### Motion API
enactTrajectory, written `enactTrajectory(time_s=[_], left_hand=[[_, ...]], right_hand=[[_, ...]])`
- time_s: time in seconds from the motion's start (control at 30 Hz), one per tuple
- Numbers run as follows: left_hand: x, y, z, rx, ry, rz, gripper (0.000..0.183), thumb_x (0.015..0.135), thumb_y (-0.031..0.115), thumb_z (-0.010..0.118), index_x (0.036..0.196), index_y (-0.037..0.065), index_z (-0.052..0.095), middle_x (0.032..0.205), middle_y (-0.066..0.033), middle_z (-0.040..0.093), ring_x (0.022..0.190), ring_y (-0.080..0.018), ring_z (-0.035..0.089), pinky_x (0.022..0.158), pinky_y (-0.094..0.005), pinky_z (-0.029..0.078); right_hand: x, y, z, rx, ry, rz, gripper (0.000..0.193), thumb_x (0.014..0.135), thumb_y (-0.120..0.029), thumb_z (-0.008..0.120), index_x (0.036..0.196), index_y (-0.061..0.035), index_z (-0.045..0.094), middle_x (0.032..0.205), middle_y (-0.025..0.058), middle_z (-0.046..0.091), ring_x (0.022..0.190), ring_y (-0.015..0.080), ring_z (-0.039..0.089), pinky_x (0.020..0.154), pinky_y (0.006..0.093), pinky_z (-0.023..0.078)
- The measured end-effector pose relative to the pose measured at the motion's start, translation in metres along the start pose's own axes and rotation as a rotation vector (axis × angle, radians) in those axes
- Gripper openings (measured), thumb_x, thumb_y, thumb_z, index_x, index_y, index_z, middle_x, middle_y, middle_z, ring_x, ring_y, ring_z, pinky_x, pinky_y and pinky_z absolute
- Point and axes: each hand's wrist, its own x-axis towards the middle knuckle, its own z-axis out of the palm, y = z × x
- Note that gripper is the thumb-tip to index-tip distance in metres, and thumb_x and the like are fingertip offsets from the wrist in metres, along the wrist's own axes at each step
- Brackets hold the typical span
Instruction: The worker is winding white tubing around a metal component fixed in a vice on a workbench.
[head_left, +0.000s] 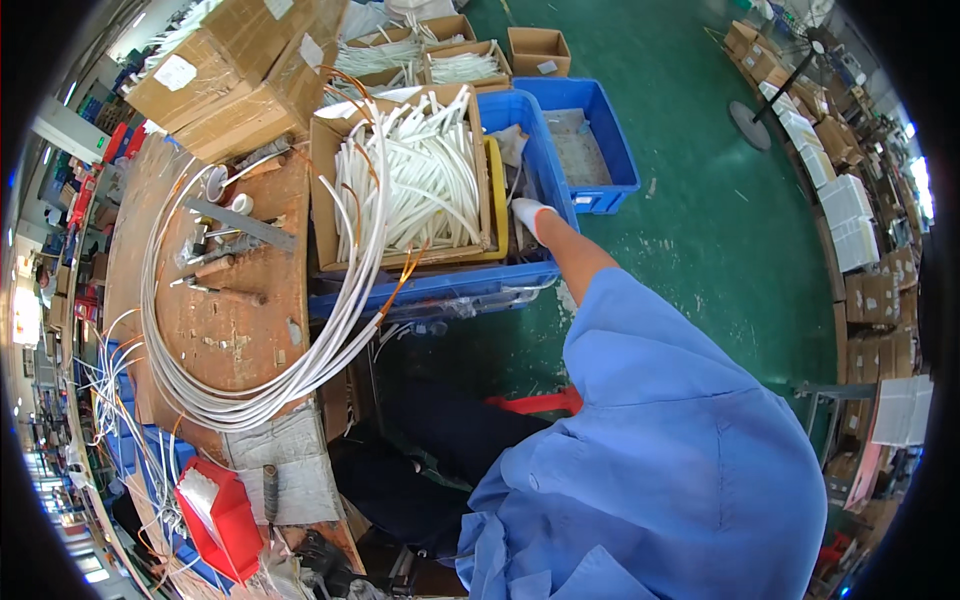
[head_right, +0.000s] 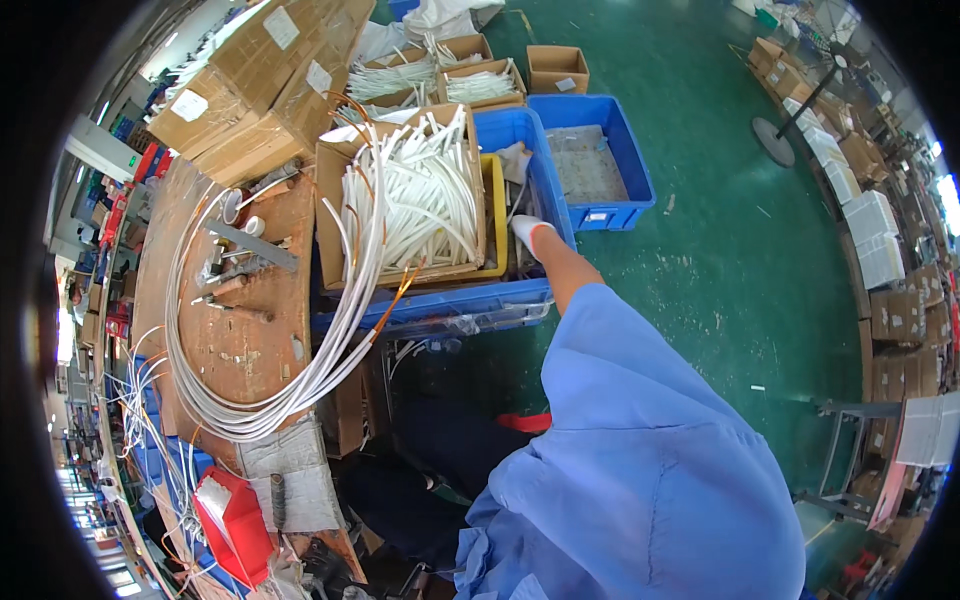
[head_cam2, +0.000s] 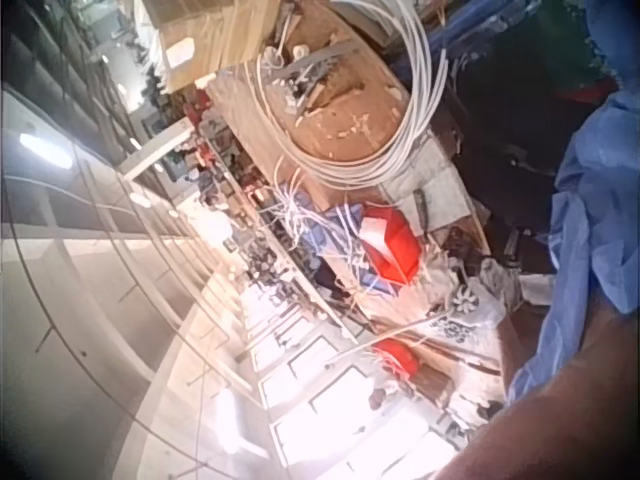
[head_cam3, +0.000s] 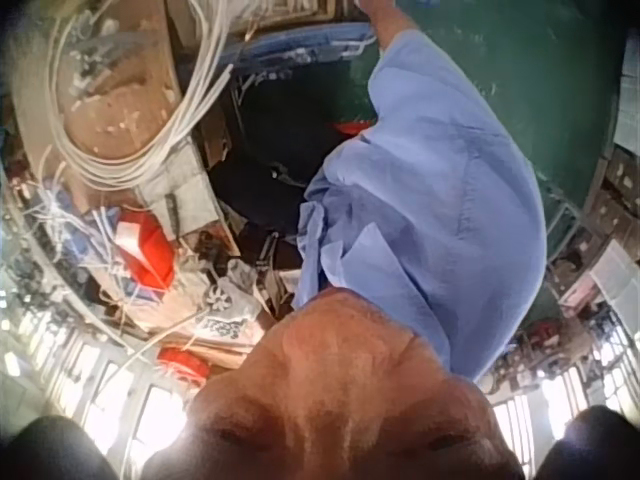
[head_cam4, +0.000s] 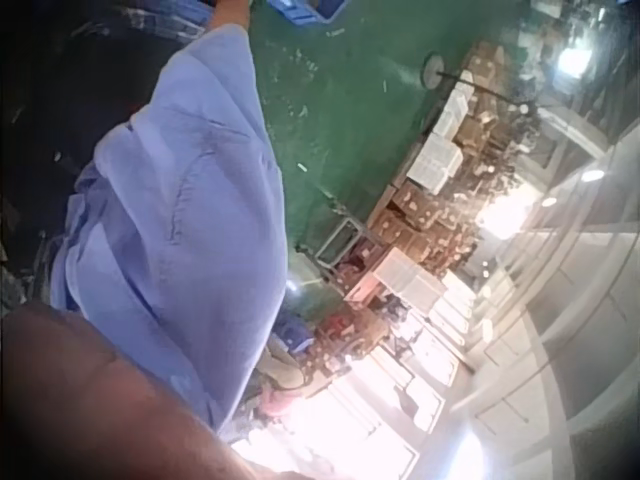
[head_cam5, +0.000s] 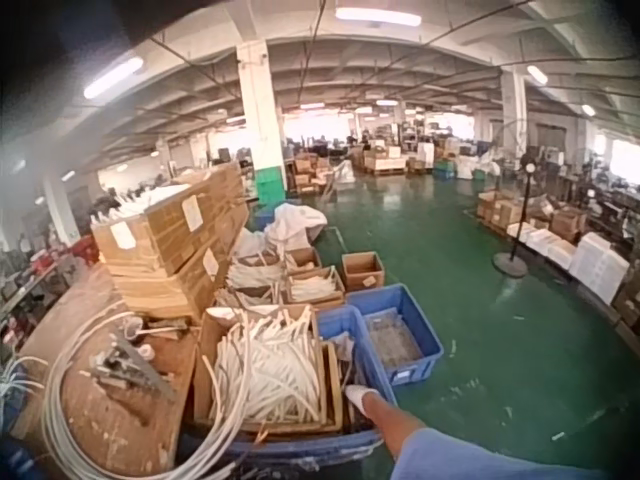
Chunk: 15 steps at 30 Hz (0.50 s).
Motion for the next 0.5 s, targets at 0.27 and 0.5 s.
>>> enactTrajectory(time_s=[0.27,0.5], left_hand=[[-0.015,-0.008,-0.037,0.403,0.145,0.485,0.070,0.073,0.005,0.102,0.129,0.004,0.060,0.105,-0.0132,0.071,0.086,-0.0237,0.067,0.074,-0.0431,0.060],[-0.036,0.087,0.022,-0.338,0.375,-0.109,0.027,0.101,0.029,0.077,0.115,0.008,0.069,0.105,-0.0048,0.074,0.103,-0.0232,0.068,0.092,-0.0480,0.061]], right_hand=[[-0.056,-0.030,0.036,-0.044,0.263,0.041,0.087,0.106,-0.073,0.043,0.149,0.0014,0.060,0.151,0.0258,0.062,0.138,0.0424,0.061,0.109,0.0531,0.050],[-0.167,-0.060,0.048,0.167,0.196,-0.057,0.038,0.113,-0.038,0.055,0.102,-0.0029,0.064,0.080,0.0098,0.058,0.062,0.0264,0.058,0.055,0.0452,0.047]])
